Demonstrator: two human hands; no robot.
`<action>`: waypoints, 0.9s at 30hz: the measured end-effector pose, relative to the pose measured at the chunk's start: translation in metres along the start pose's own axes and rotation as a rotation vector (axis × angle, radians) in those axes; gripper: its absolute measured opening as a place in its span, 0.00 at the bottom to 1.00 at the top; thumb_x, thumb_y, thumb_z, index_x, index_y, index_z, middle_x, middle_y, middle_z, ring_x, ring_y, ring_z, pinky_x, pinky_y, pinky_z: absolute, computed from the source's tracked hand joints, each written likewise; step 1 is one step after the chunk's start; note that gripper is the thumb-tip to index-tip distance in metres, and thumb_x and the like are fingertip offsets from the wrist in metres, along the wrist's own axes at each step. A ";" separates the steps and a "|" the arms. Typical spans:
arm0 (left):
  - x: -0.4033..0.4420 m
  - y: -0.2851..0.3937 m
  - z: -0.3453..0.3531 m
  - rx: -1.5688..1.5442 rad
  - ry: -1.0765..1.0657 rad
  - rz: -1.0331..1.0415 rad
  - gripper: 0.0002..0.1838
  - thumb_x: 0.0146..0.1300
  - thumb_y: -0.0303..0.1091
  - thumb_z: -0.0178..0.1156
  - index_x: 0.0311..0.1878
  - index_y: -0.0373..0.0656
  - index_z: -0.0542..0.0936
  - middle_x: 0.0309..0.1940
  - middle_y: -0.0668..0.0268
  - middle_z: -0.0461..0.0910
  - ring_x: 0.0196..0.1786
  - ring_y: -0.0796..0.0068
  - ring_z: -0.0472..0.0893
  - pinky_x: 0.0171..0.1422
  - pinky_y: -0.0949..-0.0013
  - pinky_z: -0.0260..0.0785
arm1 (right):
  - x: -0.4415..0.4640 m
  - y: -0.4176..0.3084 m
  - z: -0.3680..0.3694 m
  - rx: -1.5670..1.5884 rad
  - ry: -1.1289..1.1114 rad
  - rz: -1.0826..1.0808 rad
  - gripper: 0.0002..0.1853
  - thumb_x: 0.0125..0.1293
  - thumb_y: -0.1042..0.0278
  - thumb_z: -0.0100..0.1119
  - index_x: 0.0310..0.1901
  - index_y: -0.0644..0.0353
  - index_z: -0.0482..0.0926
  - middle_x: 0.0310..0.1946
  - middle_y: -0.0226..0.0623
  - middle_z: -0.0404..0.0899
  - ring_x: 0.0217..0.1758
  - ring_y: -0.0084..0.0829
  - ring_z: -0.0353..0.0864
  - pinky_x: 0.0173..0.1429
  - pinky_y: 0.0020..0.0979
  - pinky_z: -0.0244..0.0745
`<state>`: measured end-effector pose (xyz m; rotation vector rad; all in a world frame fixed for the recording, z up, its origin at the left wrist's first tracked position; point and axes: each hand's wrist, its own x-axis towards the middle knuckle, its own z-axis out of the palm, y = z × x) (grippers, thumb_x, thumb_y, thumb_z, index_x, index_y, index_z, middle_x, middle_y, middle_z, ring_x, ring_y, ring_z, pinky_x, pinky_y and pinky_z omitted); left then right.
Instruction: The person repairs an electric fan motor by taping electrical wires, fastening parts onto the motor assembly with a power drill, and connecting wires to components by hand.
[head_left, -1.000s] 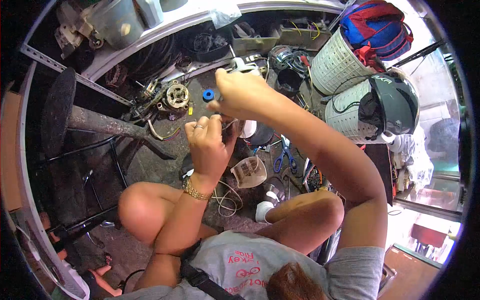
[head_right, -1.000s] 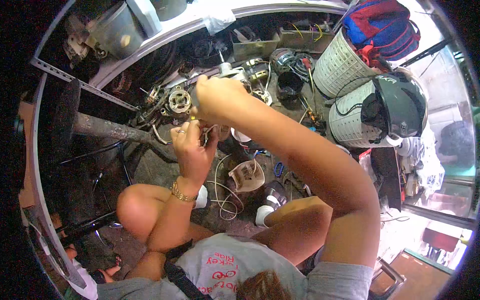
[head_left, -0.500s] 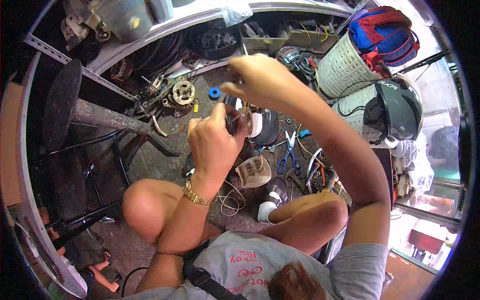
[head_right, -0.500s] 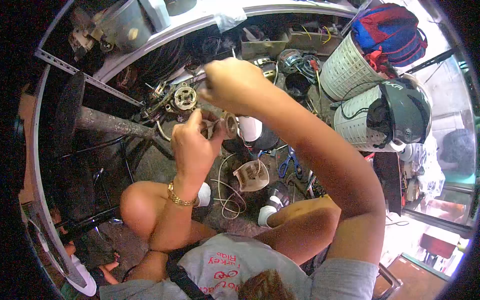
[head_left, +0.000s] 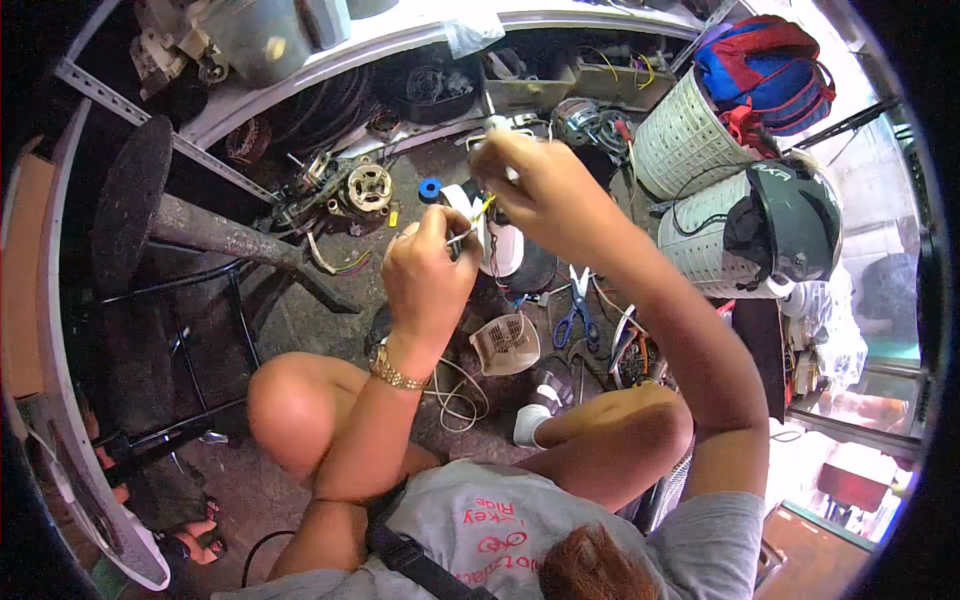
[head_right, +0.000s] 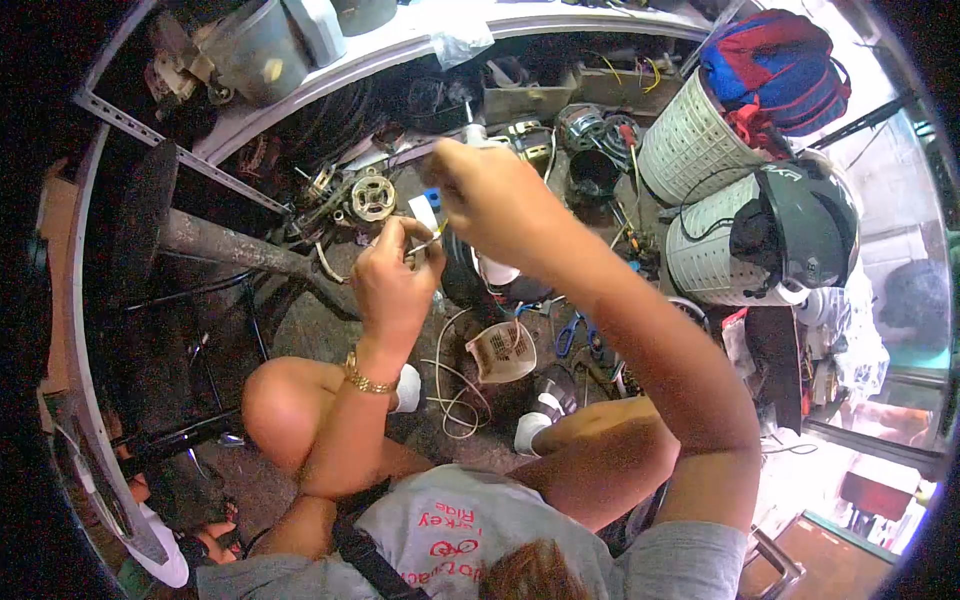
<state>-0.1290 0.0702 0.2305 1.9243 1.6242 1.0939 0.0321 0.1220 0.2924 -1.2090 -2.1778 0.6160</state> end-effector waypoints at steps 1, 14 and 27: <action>0.000 -0.004 0.005 0.065 0.084 0.098 0.10 0.51 0.30 0.69 0.34 0.41 0.77 0.26 0.58 0.80 0.30 0.56 0.80 0.37 0.56 0.68 | 0.017 0.006 0.002 -0.088 -0.064 -0.010 0.13 0.62 0.68 0.62 0.43 0.68 0.73 0.35 0.53 0.82 0.41 0.54 0.83 0.44 0.44 0.77; 0.002 -0.009 -0.006 0.031 0.038 0.203 0.11 0.63 0.32 0.61 0.44 0.37 0.73 0.29 0.56 0.82 0.32 0.52 0.79 0.38 0.56 0.66 | 0.002 -0.031 0.001 0.288 0.092 0.164 0.27 0.52 0.74 0.68 0.50 0.64 0.64 0.26 0.39 0.79 0.30 0.18 0.73 0.33 0.26 0.71; 0.012 -0.009 -0.016 -0.299 -0.287 -0.226 0.07 0.61 0.25 0.64 0.42 0.35 0.78 0.32 0.65 0.85 0.34 0.88 0.79 0.35 0.77 0.70 | -0.062 0.022 0.021 -0.054 -0.144 -0.042 0.21 0.53 0.81 0.60 0.51 0.59 0.73 0.35 0.47 0.81 0.37 0.48 0.83 0.43 0.42 0.77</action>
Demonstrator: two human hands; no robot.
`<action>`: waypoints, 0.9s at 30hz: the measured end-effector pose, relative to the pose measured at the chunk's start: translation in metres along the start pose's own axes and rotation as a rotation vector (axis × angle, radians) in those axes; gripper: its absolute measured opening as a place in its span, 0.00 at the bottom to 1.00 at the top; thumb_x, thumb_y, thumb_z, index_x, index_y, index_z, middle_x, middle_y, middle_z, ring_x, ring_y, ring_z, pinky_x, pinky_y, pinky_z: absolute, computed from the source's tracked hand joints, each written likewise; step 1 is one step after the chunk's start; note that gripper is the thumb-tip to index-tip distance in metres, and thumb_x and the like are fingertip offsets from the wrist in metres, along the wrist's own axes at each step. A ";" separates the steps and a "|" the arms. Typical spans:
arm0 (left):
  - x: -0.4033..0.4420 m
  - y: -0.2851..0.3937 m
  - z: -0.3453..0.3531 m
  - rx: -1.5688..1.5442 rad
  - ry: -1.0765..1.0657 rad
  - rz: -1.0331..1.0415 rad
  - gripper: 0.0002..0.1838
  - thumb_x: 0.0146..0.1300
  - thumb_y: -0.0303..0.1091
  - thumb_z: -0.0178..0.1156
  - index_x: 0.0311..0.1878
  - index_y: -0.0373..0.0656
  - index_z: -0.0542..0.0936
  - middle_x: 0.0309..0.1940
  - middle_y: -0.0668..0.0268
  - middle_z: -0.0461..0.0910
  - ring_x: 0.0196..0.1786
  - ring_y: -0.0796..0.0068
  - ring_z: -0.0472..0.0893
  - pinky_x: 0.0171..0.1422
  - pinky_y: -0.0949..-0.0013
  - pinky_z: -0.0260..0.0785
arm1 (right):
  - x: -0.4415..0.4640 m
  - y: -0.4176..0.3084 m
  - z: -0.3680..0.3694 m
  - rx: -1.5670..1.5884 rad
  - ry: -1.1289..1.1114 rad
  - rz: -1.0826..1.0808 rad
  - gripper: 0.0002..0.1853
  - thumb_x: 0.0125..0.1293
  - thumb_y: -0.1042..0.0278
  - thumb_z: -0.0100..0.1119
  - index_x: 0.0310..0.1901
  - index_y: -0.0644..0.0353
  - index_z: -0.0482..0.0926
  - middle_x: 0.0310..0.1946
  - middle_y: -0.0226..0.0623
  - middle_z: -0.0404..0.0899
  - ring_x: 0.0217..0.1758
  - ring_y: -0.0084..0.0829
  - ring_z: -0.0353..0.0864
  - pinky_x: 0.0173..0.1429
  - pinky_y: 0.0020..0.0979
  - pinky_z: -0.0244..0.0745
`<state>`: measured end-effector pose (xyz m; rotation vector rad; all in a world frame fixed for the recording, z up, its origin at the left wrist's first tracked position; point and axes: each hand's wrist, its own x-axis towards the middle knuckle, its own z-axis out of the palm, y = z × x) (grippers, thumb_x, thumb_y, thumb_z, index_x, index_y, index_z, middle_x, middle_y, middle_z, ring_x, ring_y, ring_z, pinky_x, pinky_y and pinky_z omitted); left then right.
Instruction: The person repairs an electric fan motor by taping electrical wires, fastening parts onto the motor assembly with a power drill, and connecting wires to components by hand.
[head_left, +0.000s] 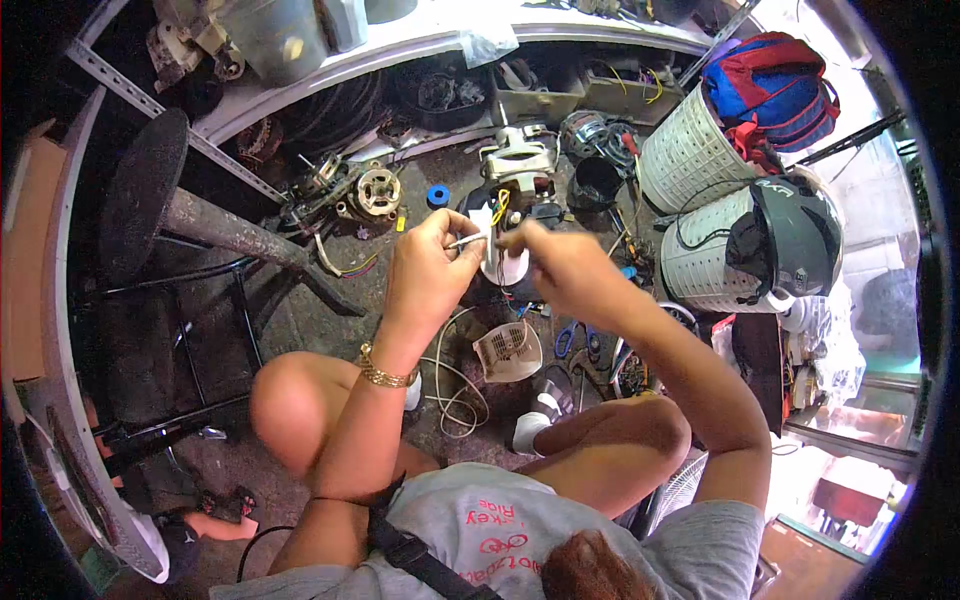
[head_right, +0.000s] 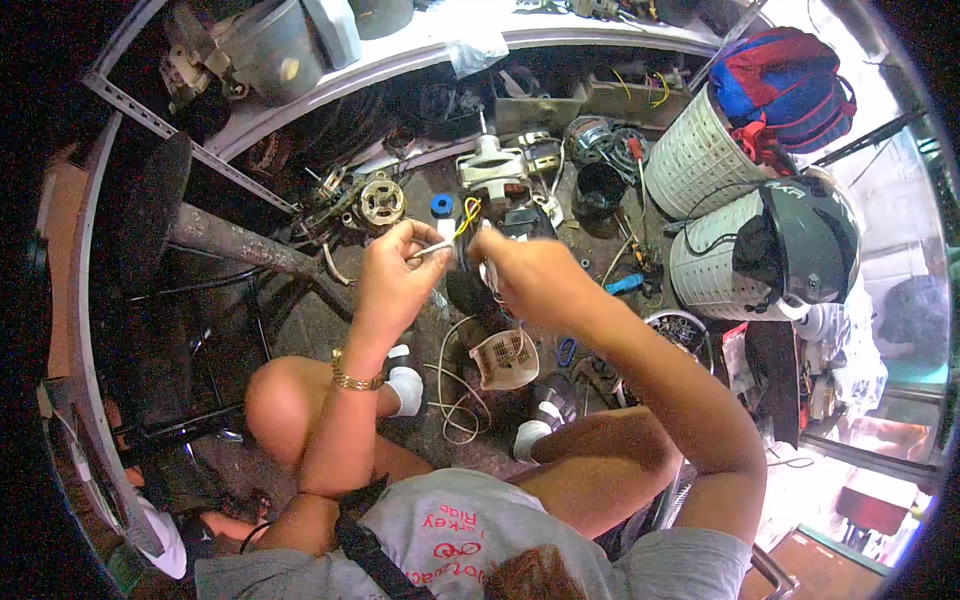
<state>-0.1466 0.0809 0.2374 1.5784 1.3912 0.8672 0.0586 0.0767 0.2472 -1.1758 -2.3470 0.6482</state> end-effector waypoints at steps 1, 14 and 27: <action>0.000 0.001 0.001 0.096 0.041 0.011 0.07 0.61 0.24 0.64 0.42 0.35 0.78 0.33 0.64 0.85 0.35 0.88 0.79 0.35 0.77 0.70 | 0.012 -0.001 -0.007 0.005 0.066 0.006 0.18 0.55 0.80 0.60 0.49 0.60 0.74 0.33 0.47 0.81 0.38 0.48 0.83 0.42 0.42 0.77; -0.001 -0.012 0.017 0.541 0.386 0.492 0.10 0.59 0.37 0.65 0.32 0.45 0.74 0.22 0.64 0.74 0.28 0.60 0.73 0.41 0.59 0.60 | 0.112 -0.022 -0.025 0.141 0.151 0.297 0.31 0.46 0.67 0.68 0.53 0.68 0.69 0.27 0.43 0.78 0.32 0.34 0.80 0.38 0.36 0.76; -0.002 -0.002 0.014 -0.357 0.028 0.052 0.08 0.65 0.29 0.62 0.43 0.34 0.80 0.32 0.66 0.84 0.37 0.89 0.78 0.38 0.79 0.70 | -0.017 -0.002 0.023 -0.049 0.083 -0.023 0.14 0.60 0.76 0.52 0.49 0.57 0.69 0.28 0.49 0.77 0.34 0.53 0.81 0.35 0.49 0.75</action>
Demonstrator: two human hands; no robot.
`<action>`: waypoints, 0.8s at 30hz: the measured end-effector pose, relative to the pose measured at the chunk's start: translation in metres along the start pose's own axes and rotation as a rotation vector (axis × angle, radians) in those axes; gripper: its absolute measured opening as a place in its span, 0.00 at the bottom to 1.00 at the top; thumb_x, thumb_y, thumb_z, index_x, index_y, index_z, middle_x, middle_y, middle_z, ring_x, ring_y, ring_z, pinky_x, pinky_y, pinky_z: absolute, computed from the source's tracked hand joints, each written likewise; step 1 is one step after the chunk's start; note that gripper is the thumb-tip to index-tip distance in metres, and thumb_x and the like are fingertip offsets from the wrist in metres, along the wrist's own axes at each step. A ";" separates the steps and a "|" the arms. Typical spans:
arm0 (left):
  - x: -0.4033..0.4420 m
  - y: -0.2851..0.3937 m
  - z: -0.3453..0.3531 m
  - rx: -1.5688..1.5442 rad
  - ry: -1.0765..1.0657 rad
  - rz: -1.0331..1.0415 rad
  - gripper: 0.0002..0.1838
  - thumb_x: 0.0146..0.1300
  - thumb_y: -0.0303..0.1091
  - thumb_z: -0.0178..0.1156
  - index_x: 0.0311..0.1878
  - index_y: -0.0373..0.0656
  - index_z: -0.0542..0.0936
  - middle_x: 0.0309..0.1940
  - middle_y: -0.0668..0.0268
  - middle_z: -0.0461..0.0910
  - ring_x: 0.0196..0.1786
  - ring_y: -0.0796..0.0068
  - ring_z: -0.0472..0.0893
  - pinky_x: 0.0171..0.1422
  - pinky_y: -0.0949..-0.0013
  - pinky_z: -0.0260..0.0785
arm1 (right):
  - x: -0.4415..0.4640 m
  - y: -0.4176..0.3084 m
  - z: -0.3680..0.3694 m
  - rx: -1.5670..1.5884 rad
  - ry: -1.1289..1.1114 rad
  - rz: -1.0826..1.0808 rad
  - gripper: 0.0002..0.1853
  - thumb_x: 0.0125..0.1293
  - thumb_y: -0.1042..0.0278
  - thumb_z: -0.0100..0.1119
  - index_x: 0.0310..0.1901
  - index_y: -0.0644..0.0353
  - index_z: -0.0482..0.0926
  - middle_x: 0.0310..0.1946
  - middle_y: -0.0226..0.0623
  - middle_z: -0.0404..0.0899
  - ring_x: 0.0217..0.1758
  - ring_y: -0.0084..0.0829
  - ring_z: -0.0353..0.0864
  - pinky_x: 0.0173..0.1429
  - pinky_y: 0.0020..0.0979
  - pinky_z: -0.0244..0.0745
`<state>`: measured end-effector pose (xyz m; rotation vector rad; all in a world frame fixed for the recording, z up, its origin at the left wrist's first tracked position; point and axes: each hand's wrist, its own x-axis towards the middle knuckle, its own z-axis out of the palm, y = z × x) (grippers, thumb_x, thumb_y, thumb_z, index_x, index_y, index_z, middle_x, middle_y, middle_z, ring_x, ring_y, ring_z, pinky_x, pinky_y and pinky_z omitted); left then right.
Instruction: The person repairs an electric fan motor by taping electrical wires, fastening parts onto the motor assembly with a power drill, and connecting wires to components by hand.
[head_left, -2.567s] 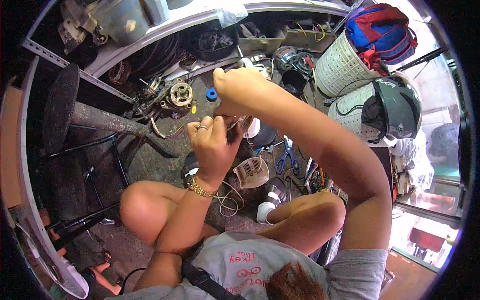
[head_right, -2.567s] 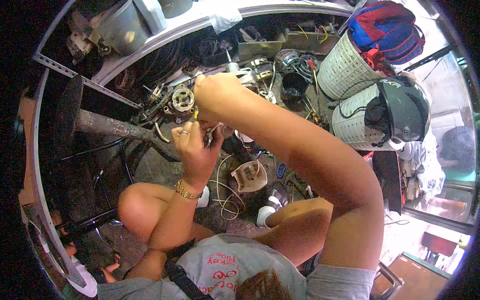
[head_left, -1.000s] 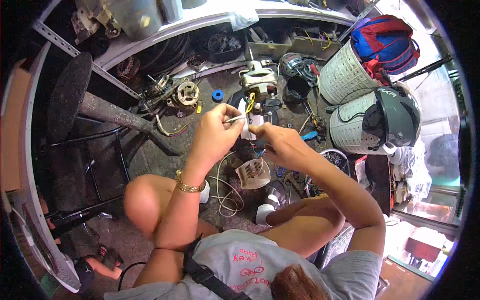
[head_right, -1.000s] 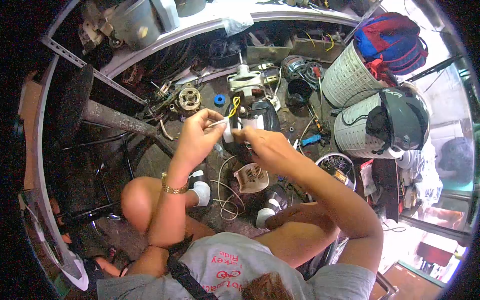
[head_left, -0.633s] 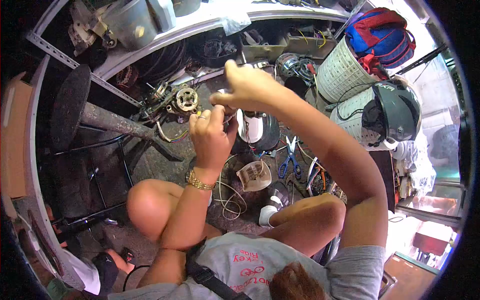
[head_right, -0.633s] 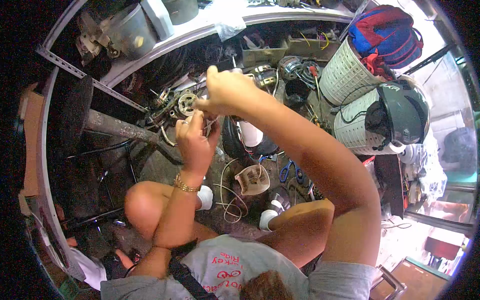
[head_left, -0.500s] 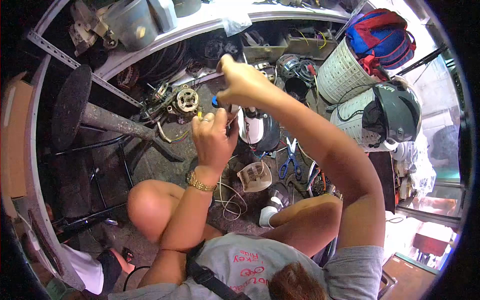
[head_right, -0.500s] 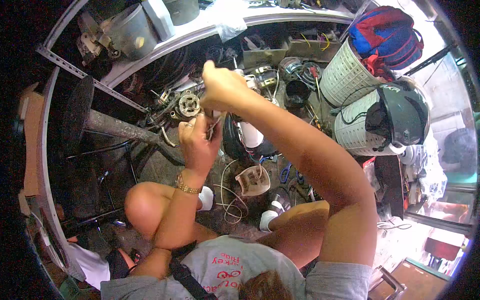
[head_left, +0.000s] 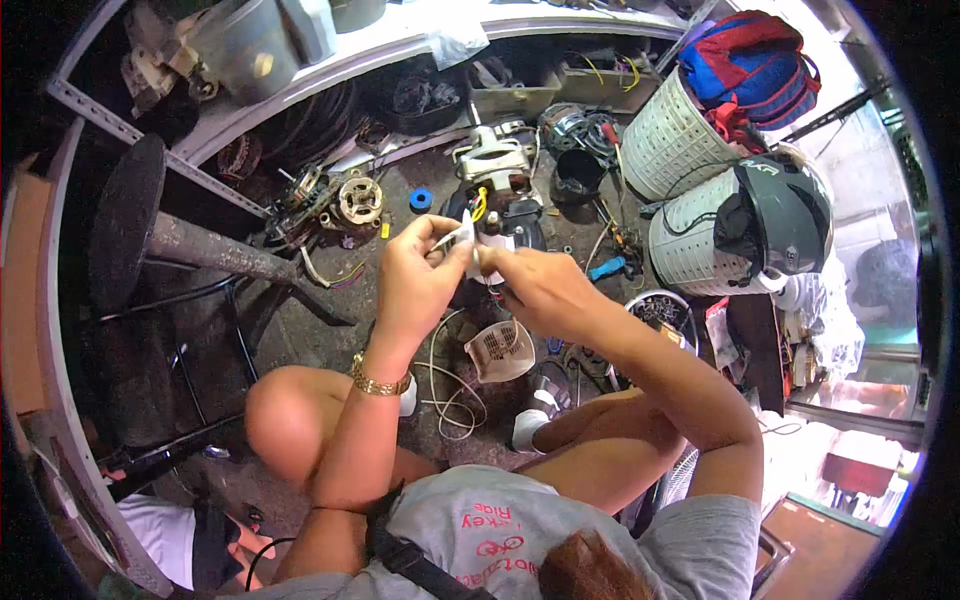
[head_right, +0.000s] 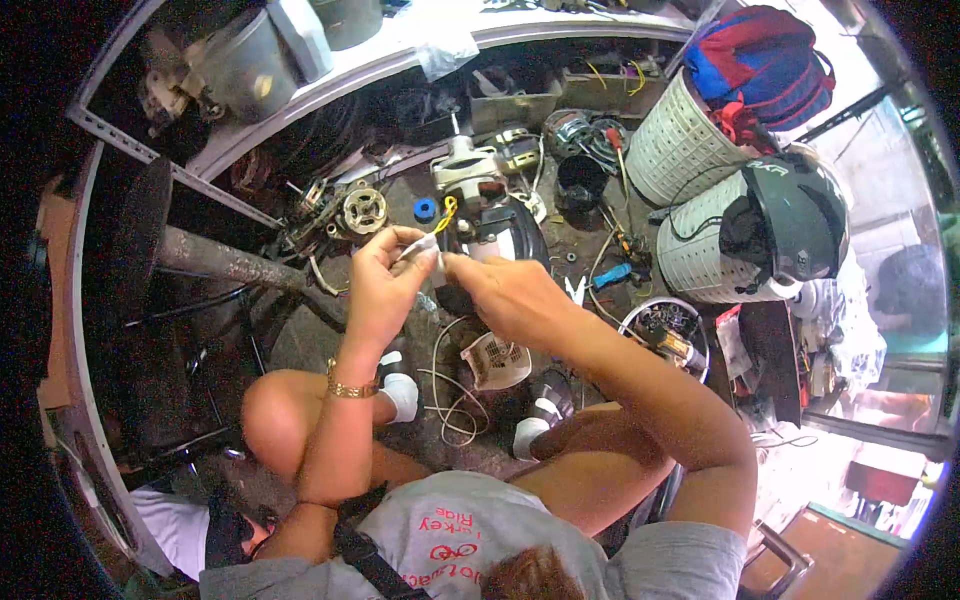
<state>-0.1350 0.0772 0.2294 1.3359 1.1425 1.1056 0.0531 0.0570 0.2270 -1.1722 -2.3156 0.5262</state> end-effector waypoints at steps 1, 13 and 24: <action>0.001 -0.004 0.002 0.069 0.070 0.030 0.08 0.61 0.29 0.65 0.40 0.37 0.80 0.29 0.68 0.83 0.31 0.84 0.79 0.39 0.72 0.68 | 0.010 -0.006 -0.013 -0.010 -0.015 0.054 0.15 0.58 0.78 0.56 0.48 0.58 0.71 0.31 0.49 0.79 0.37 0.52 0.82 0.38 0.45 0.76; 0.001 -0.019 0.004 0.831 0.313 0.595 0.11 0.61 0.37 0.66 0.30 0.43 0.75 0.26 0.61 0.76 0.32 0.57 0.70 0.42 0.57 0.59 | 0.134 -0.003 -0.027 0.007 -0.157 0.343 0.35 0.48 0.53 0.72 0.52 0.69 0.70 0.39 0.59 0.82 0.45 0.53 0.83 0.50 0.45 0.77; 0.002 -0.006 0.006 0.213 0.201 0.064 0.08 0.72 0.33 0.55 0.45 0.39 0.78 0.23 0.80 0.69 0.25 0.91 0.62 0.27 0.80 0.52 | 0.071 -0.005 -0.036 0.784 0.265 0.304 0.35 0.50 0.78 0.67 0.58 0.64 0.59 0.35 0.38 0.78 0.39 0.25 0.79 0.42 0.27 0.76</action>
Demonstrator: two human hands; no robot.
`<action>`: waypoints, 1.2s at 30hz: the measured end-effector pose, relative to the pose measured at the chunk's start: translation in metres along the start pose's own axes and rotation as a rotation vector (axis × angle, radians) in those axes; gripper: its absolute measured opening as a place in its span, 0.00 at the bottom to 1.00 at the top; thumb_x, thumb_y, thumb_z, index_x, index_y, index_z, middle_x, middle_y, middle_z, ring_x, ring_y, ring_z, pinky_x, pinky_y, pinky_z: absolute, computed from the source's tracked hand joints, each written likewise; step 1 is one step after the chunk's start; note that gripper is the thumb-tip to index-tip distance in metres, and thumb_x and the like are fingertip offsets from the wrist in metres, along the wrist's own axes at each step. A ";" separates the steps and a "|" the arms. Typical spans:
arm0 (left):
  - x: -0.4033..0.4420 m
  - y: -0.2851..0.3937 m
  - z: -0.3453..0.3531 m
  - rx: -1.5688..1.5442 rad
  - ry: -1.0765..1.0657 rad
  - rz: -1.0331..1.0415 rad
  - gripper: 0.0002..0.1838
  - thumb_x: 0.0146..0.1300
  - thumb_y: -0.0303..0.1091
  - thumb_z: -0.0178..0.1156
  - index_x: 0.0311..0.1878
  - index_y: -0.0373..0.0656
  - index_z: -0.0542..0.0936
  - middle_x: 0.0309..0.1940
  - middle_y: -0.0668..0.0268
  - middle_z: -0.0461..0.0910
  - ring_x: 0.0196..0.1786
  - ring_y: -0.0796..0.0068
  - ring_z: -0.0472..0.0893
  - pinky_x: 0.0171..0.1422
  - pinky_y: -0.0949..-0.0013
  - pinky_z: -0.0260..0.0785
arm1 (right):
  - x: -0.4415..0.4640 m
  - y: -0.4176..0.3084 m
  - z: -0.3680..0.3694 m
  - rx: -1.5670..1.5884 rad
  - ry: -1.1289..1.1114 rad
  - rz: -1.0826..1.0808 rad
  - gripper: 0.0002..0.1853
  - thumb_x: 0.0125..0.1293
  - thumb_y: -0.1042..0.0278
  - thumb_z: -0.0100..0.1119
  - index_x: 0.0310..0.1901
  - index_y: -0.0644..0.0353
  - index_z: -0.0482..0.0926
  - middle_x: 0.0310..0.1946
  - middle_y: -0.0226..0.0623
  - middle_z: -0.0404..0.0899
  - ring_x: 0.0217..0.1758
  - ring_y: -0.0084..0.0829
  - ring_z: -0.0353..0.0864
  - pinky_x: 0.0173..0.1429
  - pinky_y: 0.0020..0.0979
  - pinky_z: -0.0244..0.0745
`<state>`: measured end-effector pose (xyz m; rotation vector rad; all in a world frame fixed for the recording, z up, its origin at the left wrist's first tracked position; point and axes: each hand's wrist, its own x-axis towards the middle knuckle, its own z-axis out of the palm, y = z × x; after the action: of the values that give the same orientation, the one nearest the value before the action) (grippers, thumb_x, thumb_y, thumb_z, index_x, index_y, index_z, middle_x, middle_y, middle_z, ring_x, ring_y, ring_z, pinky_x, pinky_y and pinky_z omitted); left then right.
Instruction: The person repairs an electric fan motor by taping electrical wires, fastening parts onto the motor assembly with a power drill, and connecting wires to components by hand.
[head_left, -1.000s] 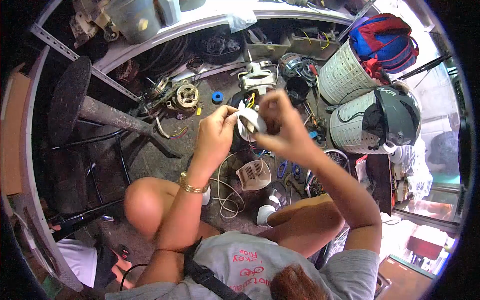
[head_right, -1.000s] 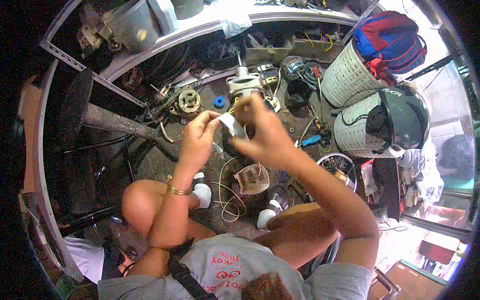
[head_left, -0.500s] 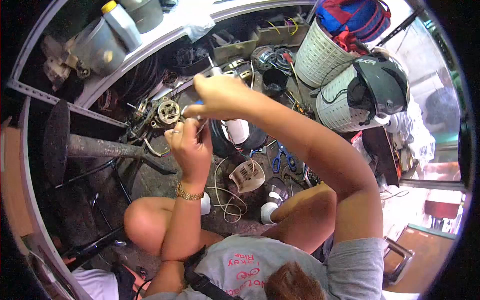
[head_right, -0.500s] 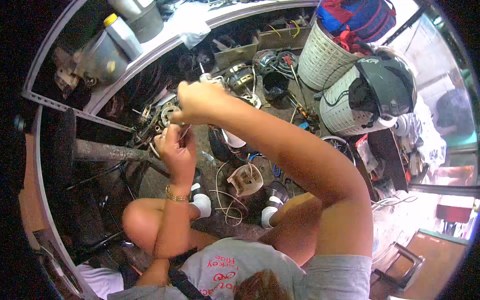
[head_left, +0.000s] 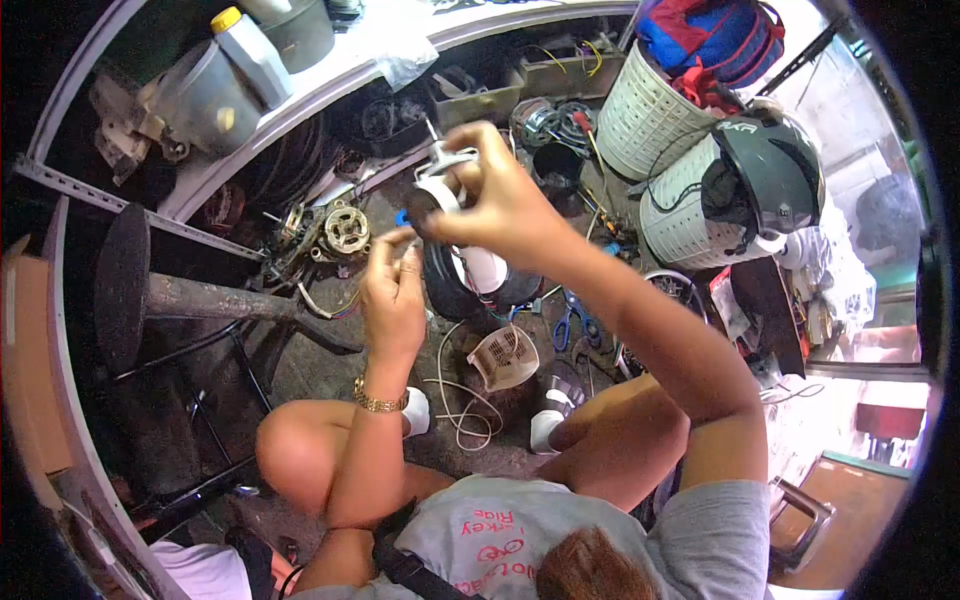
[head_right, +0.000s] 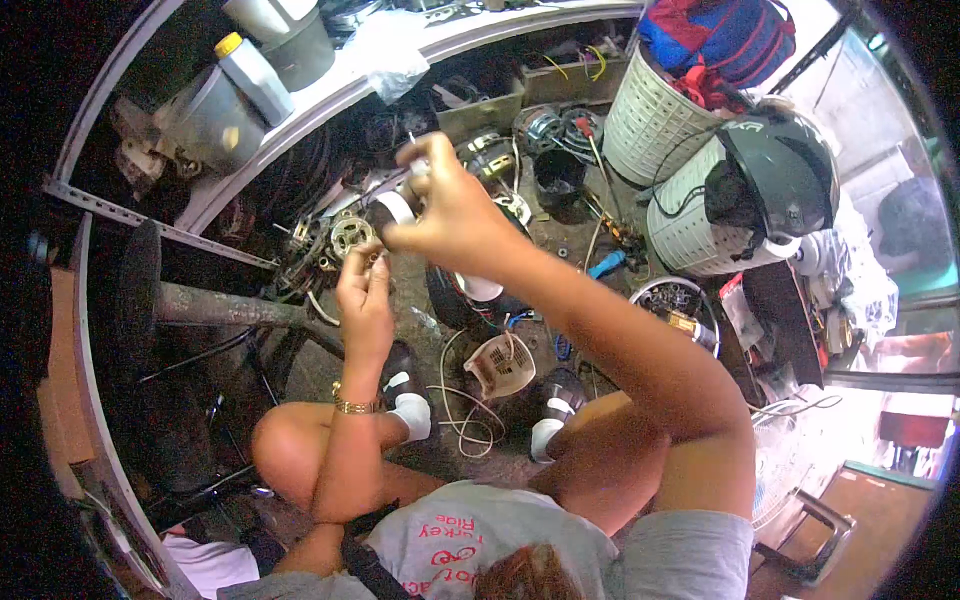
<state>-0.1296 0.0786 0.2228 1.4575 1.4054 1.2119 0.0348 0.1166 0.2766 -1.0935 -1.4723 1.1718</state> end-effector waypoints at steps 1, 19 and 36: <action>0.003 -0.007 0.000 -0.186 -0.075 -0.099 0.08 0.71 0.32 0.55 0.44 0.38 0.79 0.24 0.79 0.69 0.25 0.90 0.62 0.27 0.78 0.53 | -0.017 0.006 0.002 -0.033 0.011 -0.095 0.33 0.50 0.74 0.69 0.55 0.62 0.60 0.40 0.49 0.81 0.44 0.37 0.84 0.46 0.36 0.77; -0.009 -0.016 0.009 0.411 0.188 0.388 0.12 0.64 0.38 0.65 0.37 0.40 0.74 0.28 0.62 0.79 0.34 0.60 0.70 0.45 0.60 0.63 | 0.061 0.000 0.037 -0.923 -0.592 0.090 0.26 0.56 0.60 0.68 0.48 0.68 0.69 0.36 0.59 0.81 0.45 0.56 0.82 0.49 0.48 0.76; 0.005 -0.006 -0.025 -0.496 -0.415 -0.339 0.10 0.67 0.34 0.52 0.44 0.40 0.78 0.35 0.71 0.81 0.35 0.85 0.80 0.41 0.79 0.71 | -0.077 -0.013 0.023 -0.371 -0.162 -0.027 0.33 0.51 0.76 0.67 0.57 0.56 0.61 0.40 0.49 0.85 0.45 0.54 0.83 0.43 0.43 0.78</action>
<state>-0.1556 0.0822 0.2244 0.9991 0.9332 0.8918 0.0245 0.0356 0.2765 -1.2423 -1.8772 1.0104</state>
